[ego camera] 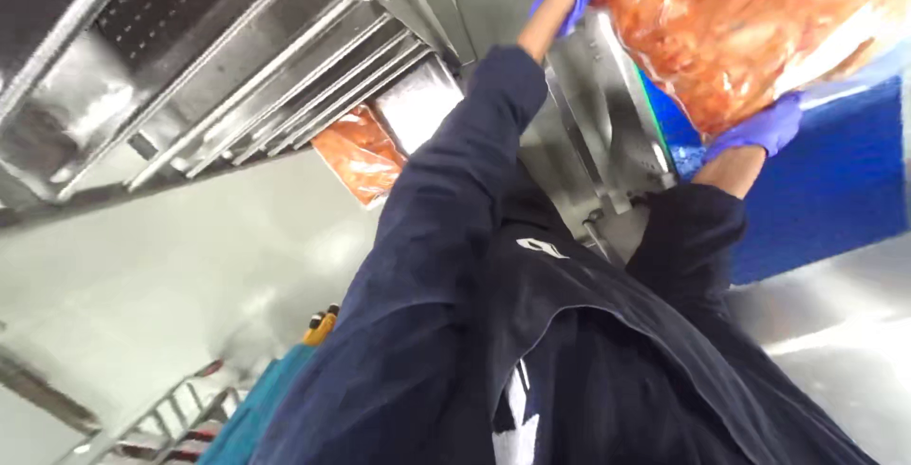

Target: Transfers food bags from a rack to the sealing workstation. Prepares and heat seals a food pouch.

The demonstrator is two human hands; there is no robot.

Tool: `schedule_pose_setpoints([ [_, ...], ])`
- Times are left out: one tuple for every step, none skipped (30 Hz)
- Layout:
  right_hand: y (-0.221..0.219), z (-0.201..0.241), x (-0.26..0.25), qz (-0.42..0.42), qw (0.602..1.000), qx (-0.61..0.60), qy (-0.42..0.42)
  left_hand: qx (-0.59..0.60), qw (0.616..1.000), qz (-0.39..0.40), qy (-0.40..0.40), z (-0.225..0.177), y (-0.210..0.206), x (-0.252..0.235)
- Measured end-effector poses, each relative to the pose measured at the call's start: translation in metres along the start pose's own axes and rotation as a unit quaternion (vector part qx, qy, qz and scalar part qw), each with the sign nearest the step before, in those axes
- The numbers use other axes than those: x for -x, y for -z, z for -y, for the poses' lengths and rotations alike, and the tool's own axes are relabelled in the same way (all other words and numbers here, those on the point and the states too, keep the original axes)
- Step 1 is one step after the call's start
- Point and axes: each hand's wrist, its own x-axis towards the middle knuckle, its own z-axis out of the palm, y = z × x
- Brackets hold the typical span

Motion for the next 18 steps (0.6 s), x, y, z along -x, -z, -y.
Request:
schedule_pose_setpoints([
  [0.001,0.0,0.003,0.02,1.0,-0.019,0.012,0.02,1.0,-0.006,0.009,0.005,0.006,0.02],
  [0.003,0.002,0.008,0.045,0.998,-0.042,0.026,0.048,0.999,-0.011,0.015,0.014,0.011,0.038],
  [0.006,0.002,0.015,0.085,0.993,-0.077,0.038,0.08,0.996,-0.017,0.021,0.027,0.013,0.055],
  [0.008,0.002,0.022,0.138,0.982,-0.119,0.051,0.118,0.992,-0.024,0.024,0.041,0.016,0.07],
  [0.009,-0.001,0.027,0.185,0.97,-0.148,0.064,0.153,0.987,-0.026,0.029,0.054,0.019,0.086],
  [0.011,-0.004,0.031,0.209,0.964,-0.148,0.075,0.188,0.981,-0.025,0.039,0.069,0.021,0.104],
  [0.014,-0.006,0.037,0.214,0.965,-0.122,0.088,0.216,0.975,-0.025,0.053,0.086,0.022,0.123],
  [0.017,-0.003,0.049,0.202,0.971,-0.076,0.107,0.241,0.968,-0.029,0.066,0.106,0.022,0.144],
  [0.02,0.001,0.061,0.185,0.974,-0.021,0.126,0.274,0.959,-0.03,0.07,0.13,0.018,0.169],
  [0.021,0.008,0.076,0.184,0.972,0.019,0.144,0.315,0.945,-0.033,0.08,0.158,0.012,0.186],
  [0.021,0.014,0.096,0.197,0.966,0.036,0.166,0.358,0.927,-0.04,0.108,0.177,0.01,0.203],
  [0.019,0.019,0.119,0.22,0.955,0.049,0.191,0.399,0.904,-0.047,0.143,0.193,0.009,0.221],
  [0.013,0.02,0.14,0.248,0.943,0.07,0.211,0.437,0.882,-0.055,0.171,0.209,0.009,0.241],
  [0.002,0.015,0.162,0.277,0.929,0.101,0.225,0.475,0.857,-0.065,0.188,0.236,0.009,0.256],
  [-0.012,0.007,0.182,0.306,0.909,0.147,0.24,0.512,0.833,-0.066,0.201,0.266,0.008,0.27],
  [-0.024,-0.007,0.2,0.333,0.885,0.205,0.252,0.546,0.807,-0.065,0.215,0.298,0.002,0.286],
  [-0.043,-0.022,0.217,0.36,0.861,0.244,0.262,0.578,0.78,-0.074,0.226,0.328,0.0,0.298],
  [-0.062,-0.043,0.231,0.386,0.84,0.277,0.264,0.602,0.755,-0.092,0.244,0.354,-0.005,0.312],
])
